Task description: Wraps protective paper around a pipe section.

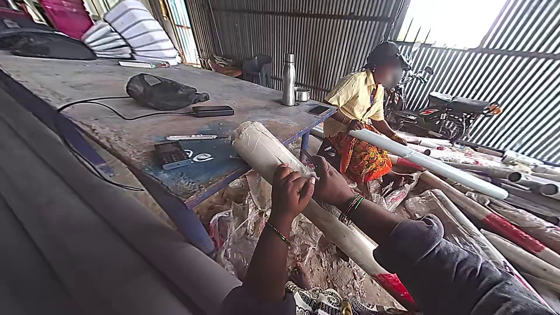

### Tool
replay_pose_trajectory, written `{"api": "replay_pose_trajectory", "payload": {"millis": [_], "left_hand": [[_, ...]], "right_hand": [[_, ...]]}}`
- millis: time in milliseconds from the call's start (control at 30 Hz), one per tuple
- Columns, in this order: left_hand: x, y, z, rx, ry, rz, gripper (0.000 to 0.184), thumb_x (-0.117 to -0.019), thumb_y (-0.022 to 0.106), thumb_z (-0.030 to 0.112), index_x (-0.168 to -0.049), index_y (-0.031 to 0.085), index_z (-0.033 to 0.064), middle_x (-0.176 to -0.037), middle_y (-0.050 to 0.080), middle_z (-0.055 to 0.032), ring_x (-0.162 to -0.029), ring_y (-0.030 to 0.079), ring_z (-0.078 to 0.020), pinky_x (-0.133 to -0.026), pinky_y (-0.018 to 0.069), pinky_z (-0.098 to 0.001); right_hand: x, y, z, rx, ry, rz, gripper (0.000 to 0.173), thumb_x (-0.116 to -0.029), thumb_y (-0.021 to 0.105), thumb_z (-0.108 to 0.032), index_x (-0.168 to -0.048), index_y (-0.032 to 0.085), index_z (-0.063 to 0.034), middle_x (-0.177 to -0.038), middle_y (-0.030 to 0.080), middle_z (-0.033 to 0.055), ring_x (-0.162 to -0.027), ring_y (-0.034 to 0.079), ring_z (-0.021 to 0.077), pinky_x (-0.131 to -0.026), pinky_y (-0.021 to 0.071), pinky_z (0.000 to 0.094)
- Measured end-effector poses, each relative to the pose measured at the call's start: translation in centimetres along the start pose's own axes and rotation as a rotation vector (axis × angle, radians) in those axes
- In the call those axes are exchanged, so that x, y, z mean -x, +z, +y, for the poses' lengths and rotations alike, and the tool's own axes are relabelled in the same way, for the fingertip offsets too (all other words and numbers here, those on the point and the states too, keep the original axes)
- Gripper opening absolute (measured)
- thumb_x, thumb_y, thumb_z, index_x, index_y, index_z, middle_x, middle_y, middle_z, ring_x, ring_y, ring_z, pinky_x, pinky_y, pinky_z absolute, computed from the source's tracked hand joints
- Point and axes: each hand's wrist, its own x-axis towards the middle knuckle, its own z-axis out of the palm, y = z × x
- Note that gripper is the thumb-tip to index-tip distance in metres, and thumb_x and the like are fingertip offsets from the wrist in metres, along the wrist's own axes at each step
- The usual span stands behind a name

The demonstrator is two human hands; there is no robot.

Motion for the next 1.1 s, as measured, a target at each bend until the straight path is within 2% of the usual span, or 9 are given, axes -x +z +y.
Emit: {"api": "replay_pose_trajectory", "payload": {"millis": [133,267,400,467,667,833,900,1033,1100], "left_hand": [[-0.1,-0.2,0.1,-0.018,-0.004,-0.023,0.05,-0.0988,0.053,0.026,-0.054,0.054,0.0055,-0.059,0.057,-0.0099,-0.072,0.062,-0.0273,-0.099,0.0436,-0.0392],[-0.3,-0.4,0.2,-0.038,-0.006,-0.055,0.051,-0.0982,0.053,0.025,-0.052,0.048,0.0059,-0.057,0.054,-0.0097,-0.069,0.061,-0.027,-0.097,0.0443,-0.04],[-0.3,-0.5,0.4,-0.061,-0.024,-0.076,0.05,-0.0975,0.053,0.025,-0.052,0.05,0.0047,-0.057,0.054,-0.0097,-0.071,0.062,-0.028,-0.098,0.0437,-0.0415],[-0.4,-0.6,0.6,-0.092,-0.037,-0.105,0.05,-0.0972,0.053,0.026,-0.052,0.052,0.0045,-0.057,0.055,-0.01,-0.072,0.063,-0.0287,-0.099,0.0442,-0.0428],[-1.8,-1.8,0.9,-0.165,-0.012,-0.324,0.048,-0.0958,0.055,0.023,-0.052,0.052,0.0029,-0.06,0.058,-0.0122,-0.076,0.064,-0.033,-0.086,0.0467,-0.047],[-3.3,-2.6,0.9,-0.199,0.014,-0.567,0.049,-0.0986,0.057,0.028,-0.058,0.063,0.0013,-0.066,0.063,-0.0137,-0.082,0.066,-0.0349,-0.095,0.0456,-0.0506],[-3.5,-2.6,0.8,-0.191,0.02,-0.612,0.046,-0.0976,0.058,0.027,-0.06,0.065,0.0019,-0.067,0.063,-0.0129,-0.084,0.066,-0.0343,-0.097,0.0442,-0.051],[-3.1,-1.9,0.5,-0.19,0.083,-0.527,0.046,-0.0947,0.059,0.027,-0.054,0.058,0.0042,-0.062,0.059,-0.0113,-0.08,0.065,-0.0342,-0.094,0.0451,-0.0501],[-2.8,-1.5,0.2,-0.178,0.123,-0.457,0.048,-0.0937,0.059,0.027,-0.051,0.053,0.0058,-0.057,0.054,-0.0098,-0.072,0.062,-0.0326,-0.089,0.0456,-0.0491]], "right_hand": [[0.4,0.2,0.0,0.023,0.021,-0.005,0.055,-0.1007,0.056,-0.023,-0.15,0.043,-0.0036,-0.134,0.061,0.0245,-0.124,0.061,0.0388,-0.1,0.0484,0.0554],[1.1,1.3,0.3,0.043,-0.02,0.122,0.052,-0.0993,0.056,-0.026,-0.145,0.049,-0.0017,-0.129,0.064,0.024,-0.119,0.064,0.0395,-0.095,0.0509,0.0554],[1.3,2.6,0.7,0.173,-0.142,0.272,0.04,-0.0989,0.056,-0.02,-0.134,0.06,-0.0017,-0.113,0.07,0.023,-0.101,0.071,0.0409,-0.078,0.0564,0.0538],[1.4,2.3,0.4,0.218,-0.161,0.257,0.039,-0.0987,0.058,-0.018,-0.134,0.061,-0.0024,-0.112,0.069,0.0234,-0.096,0.071,0.0409,-0.073,0.0564,0.053],[1.1,2.1,0.6,0.289,-0.199,0.279,0.032,-0.0972,0.06,-0.015,-0.125,0.066,0.0,-0.106,0.069,0.0232,-0.085,0.071,0.0407,-0.063,0.0543,0.0529],[0.7,1.3,1.1,0.366,-0.226,0.257,0.031,-0.0947,0.064,-0.017,-0.12,0.066,0.0012,-0.096,0.071,0.022,-0.082,0.072,0.0407,-0.061,0.0529,0.0537],[0.2,1.5,2.1,0.402,-0.295,0.312,0.026,-0.096,0.064,-0.017,-0.114,0.069,0.0013,-0.086,0.071,0.0209,-0.076,0.072,0.0402,-0.058,0.053,0.0532],[-1.0,1.8,4.0,0.453,-0.441,0.454,0.023,-0.0989,0.061,-0.02,-0.101,0.07,0.0015,-0.068,0.066,0.0173,-0.06,0.069,0.0373,-0.049,0.051,0.0487],[-1.7,1.7,4.9,0.469,-0.492,0.489,0.025,-0.0992,0.059,-0.022,-0.097,0.07,0.0009,-0.063,0.064,0.0154,-0.056,0.067,0.0352,-0.046,0.0494,0.0469]]}}
